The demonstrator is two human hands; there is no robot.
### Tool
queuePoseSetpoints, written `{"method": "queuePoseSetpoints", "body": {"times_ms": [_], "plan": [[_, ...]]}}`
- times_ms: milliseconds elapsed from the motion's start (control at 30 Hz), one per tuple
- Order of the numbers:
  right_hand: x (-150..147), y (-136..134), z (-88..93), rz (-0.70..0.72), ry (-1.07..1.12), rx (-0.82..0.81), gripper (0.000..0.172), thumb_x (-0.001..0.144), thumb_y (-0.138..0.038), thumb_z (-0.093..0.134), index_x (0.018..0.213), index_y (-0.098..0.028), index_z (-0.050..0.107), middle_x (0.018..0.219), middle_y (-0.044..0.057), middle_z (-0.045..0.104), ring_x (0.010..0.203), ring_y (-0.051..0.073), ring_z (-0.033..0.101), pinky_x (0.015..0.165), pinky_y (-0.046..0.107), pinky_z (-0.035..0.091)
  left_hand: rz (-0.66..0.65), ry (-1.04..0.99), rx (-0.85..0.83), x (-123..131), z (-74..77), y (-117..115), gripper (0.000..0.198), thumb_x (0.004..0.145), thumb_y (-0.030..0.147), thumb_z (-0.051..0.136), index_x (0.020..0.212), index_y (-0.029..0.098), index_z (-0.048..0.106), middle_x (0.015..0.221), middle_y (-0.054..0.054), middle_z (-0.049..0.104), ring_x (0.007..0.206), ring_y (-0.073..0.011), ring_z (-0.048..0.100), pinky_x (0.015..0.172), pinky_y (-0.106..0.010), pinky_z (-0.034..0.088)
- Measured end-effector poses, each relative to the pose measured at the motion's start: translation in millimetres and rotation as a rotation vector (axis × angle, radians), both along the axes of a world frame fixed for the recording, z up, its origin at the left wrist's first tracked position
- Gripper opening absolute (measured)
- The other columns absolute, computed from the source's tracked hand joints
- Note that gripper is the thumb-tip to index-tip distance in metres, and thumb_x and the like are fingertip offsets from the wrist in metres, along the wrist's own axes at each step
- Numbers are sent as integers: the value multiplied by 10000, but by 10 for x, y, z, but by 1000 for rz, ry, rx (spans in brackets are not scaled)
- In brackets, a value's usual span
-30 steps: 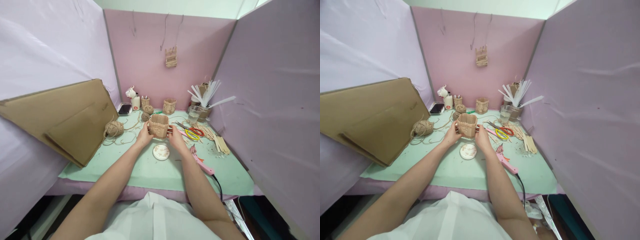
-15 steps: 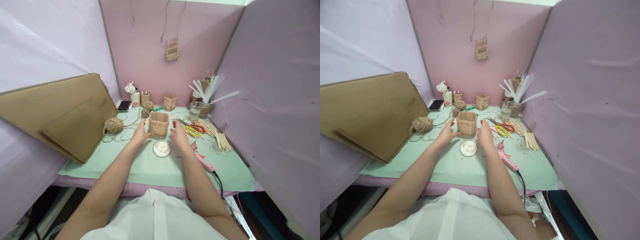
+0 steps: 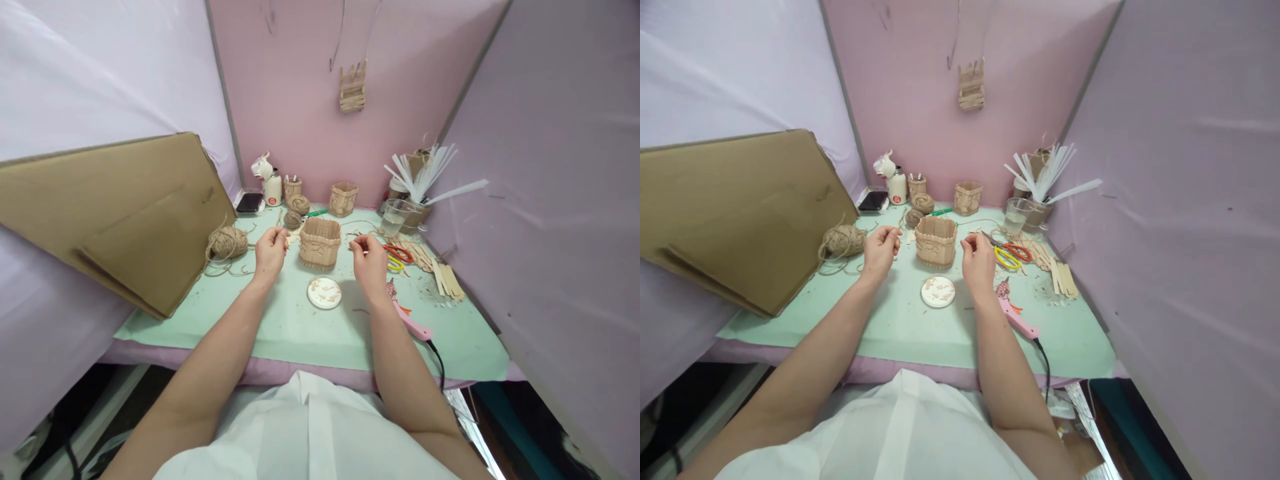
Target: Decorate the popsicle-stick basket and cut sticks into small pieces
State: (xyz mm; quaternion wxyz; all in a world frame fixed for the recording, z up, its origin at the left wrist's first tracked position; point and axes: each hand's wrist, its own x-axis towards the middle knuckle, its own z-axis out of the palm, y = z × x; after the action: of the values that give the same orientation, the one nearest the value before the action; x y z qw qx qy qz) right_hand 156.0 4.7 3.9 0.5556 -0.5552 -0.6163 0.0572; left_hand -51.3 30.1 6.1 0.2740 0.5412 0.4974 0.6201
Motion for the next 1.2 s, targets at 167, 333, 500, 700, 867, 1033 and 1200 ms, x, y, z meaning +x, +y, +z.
{"method": "queuePoseSetpoints", "body": {"times_ms": [167,333,500,700,867,1033,1200], "plan": [[51,-67,-24,-12,9,-12,124,834,-272,430,795,-189,513,775,35,582,752,170,519,712,287,388,14,35,-7,40,19,-53,369,822,457,430,617,171,542,464,40,444,427,-82,396,445,-201,317],[43,-94,-6,2,-5,-45,124,828,-231,406,795,-190,519,769,31,591,732,165,518,693,277,375,-17,21,1,71,49,-95,340,822,441,453,649,168,560,492,37,459,435,-81,407,443,-202,322],[18,-120,8,61,-54,-115,206,853,-306,395,735,-195,522,645,-3,571,608,144,496,592,248,342,-68,88,20,121,71,-159,312,829,425,453,684,174,570,515,37,471,449,-84,421,468,-202,341],[-2,-116,-22,95,-148,-175,286,817,-414,485,635,-195,477,560,-35,489,544,123,431,540,238,296,-93,247,89,162,61,-200,288,844,394,432,737,181,594,546,36,489,499,-93,443,516,-205,351],[-19,-141,-51,244,-294,-261,91,765,-253,543,709,-186,564,698,-7,589,639,125,499,589,228,338,-94,297,116,165,38,-202,240,825,364,461,724,178,575,559,40,487,526,-97,442,530,-203,346],[12,-271,-57,412,-510,-356,152,693,-103,526,617,-195,620,718,21,590,698,140,508,628,234,348,-125,388,111,197,32,-223,201,804,320,481,716,172,584,585,33,513,556,-102,452,546,-207,343],[42,-352,-75,422,-654,-413,181,688,-79,531,602,-202,631,717,47,579,746,173,501,648,258,333,-197,494,110,244,33,-270,180,793,279,485,721,169,608,616,25,558,556,-100,454,543,-210,335]]}}
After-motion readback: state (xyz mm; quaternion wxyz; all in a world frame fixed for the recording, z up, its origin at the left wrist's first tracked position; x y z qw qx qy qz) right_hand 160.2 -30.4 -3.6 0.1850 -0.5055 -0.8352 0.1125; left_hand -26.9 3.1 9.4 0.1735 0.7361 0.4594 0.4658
